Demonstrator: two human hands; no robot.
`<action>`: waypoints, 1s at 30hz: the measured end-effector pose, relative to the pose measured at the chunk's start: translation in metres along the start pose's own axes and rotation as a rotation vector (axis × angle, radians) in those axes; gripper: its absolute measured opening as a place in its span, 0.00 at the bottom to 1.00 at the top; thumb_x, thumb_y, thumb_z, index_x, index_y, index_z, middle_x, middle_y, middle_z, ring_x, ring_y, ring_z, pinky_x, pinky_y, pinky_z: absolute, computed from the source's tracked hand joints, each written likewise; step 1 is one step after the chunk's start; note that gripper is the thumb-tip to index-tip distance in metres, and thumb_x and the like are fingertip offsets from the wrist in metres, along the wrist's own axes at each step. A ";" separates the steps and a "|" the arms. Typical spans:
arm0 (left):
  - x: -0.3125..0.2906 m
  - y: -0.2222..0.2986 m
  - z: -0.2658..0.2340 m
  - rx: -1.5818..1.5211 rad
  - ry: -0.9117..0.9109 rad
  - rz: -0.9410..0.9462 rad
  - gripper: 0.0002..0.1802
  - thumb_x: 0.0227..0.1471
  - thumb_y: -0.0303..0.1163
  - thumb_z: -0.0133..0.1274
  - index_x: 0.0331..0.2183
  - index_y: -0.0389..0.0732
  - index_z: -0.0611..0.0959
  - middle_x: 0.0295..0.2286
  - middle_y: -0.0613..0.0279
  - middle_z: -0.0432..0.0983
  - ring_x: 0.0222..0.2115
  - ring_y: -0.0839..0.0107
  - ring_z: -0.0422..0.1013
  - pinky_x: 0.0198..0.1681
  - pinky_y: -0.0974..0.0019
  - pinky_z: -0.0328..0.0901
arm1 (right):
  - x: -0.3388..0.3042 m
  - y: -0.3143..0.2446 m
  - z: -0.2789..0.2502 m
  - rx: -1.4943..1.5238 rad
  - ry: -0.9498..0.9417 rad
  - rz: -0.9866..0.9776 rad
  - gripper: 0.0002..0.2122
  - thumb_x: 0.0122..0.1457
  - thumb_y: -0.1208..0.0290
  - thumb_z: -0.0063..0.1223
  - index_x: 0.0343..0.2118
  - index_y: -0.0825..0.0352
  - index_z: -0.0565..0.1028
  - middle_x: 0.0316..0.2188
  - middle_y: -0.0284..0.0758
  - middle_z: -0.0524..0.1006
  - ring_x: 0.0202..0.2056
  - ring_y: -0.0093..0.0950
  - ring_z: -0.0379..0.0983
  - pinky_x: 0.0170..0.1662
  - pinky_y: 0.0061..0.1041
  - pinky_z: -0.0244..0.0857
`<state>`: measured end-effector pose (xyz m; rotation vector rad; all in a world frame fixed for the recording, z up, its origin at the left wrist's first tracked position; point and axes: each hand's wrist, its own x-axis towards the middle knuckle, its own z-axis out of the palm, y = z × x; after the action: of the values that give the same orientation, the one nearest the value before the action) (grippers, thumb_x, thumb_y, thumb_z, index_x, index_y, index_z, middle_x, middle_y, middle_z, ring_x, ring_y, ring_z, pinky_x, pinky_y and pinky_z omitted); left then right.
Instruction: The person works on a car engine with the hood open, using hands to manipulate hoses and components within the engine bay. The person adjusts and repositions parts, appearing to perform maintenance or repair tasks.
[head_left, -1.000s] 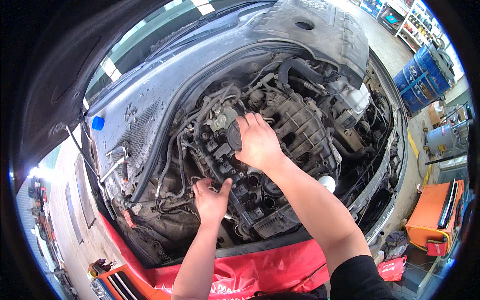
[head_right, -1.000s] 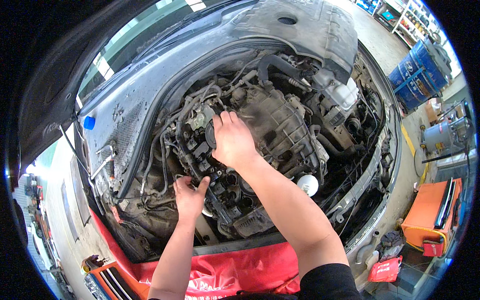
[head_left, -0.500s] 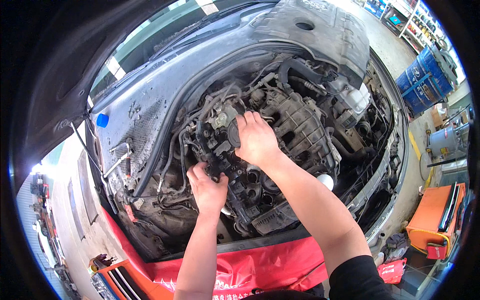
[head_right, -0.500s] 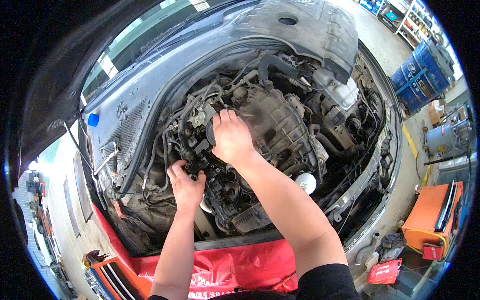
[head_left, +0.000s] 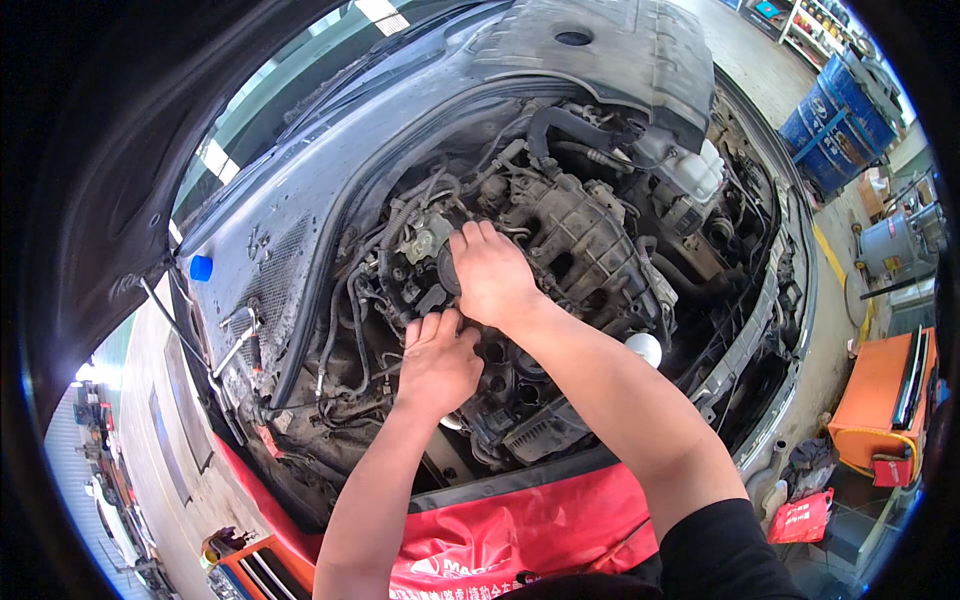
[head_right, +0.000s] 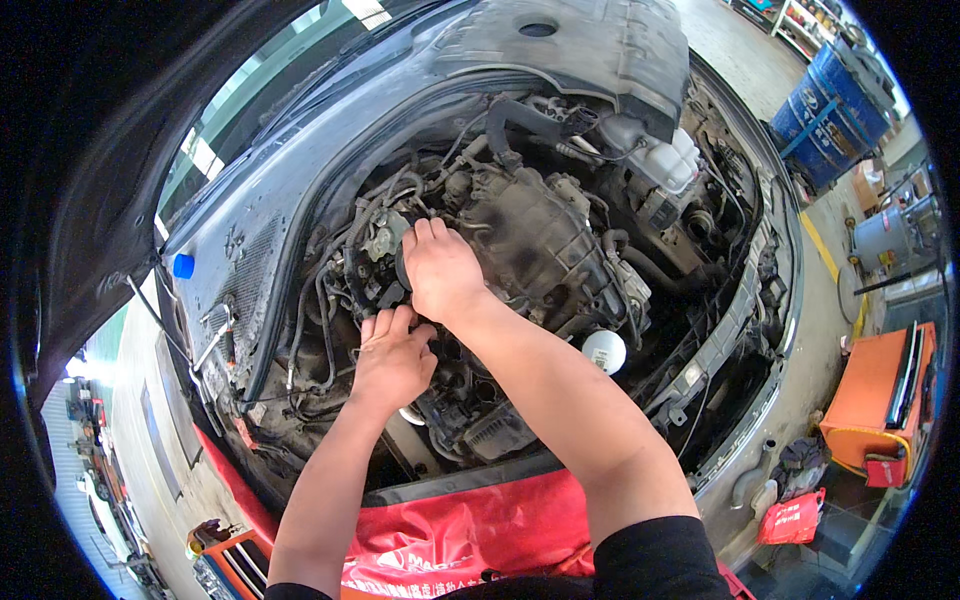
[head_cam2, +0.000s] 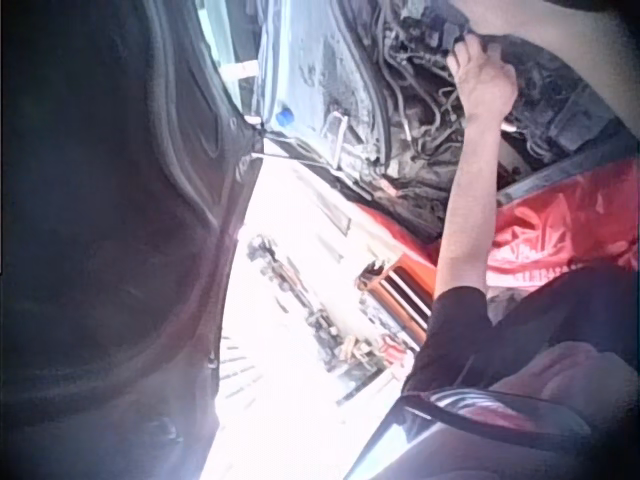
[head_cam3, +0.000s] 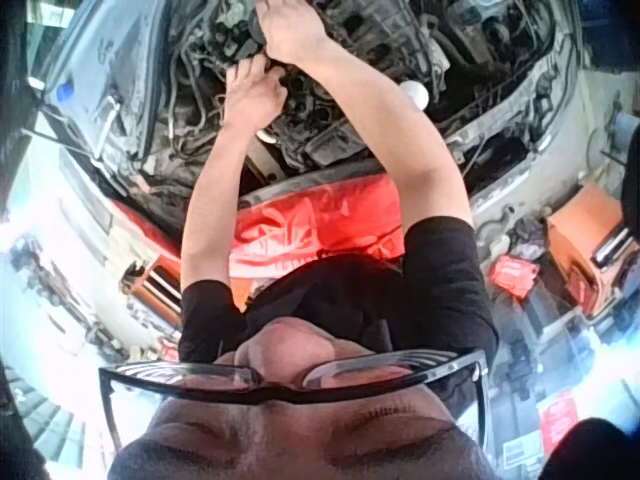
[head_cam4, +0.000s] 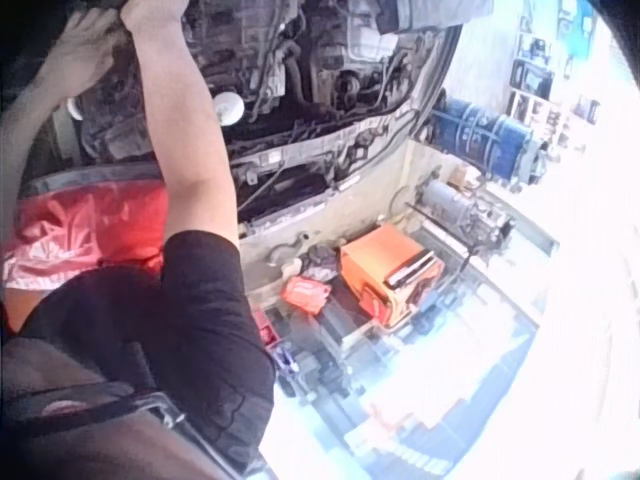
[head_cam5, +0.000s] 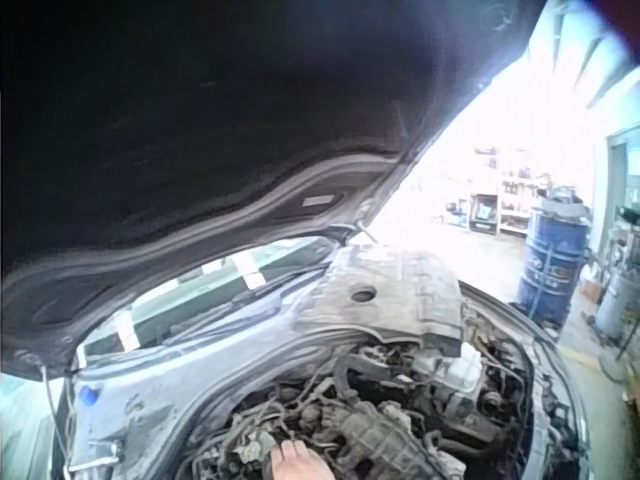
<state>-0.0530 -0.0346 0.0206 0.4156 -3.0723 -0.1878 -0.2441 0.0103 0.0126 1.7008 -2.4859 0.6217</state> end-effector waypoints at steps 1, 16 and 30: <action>-0.001 -0.001 -0.002 -0.017 0.065 0.028 0.10 0.57 0.37 0.67 0.40 0.46 0.90 0.48 0.57 0.74 0.54 0.54 0.71 0.62 0.50 0.63 | 0.000 0.001 0.001 0.004 0.004 -0.007 0.26 0.48 0.69 0.74 0.52 0.70 0.79 0.51 0.43 0.78 0.58 0.41 0.76 0.62 0.33 0.74; -0.011 0.033 0.007 -0.115 0.238 -0.613 0.24 0.49 0.28 0.74 0.49 0.45 0.87 0.55 0.51 0.71 0.60 0.45 0.71 0.65 0.43 0.68 | -0.003 0.009 0.006 0.064 0.028 -0.011 0.27 0.47 0.69 0.76 0.51 0.70 0.80 0.51 0.42 0.79 0.58 0.41 0.76 0.61 0.35 0.74; 0.026 0.036 0.009 0.453 -0.247 -0.344 0.17 0.62 0.31 0.58 0.51 0.42 0.91 0.52 0.59 0.77 0.56 0.57 0.71 0.61 0.52 0.63 | -0.001 0.011 0.007 0.098 0.056 -0.002 0.25 0.44 0.71 0.75 0.48 0.70 0.82 0.49 0.41 0.80 0.55 0.40 0.77 0.58 0.34 0.76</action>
<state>-0.0880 -0.0061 0.0164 1.0105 -3.2387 0.4980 -0.2522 0.0116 0.0030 1.6928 -2.4540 0.7925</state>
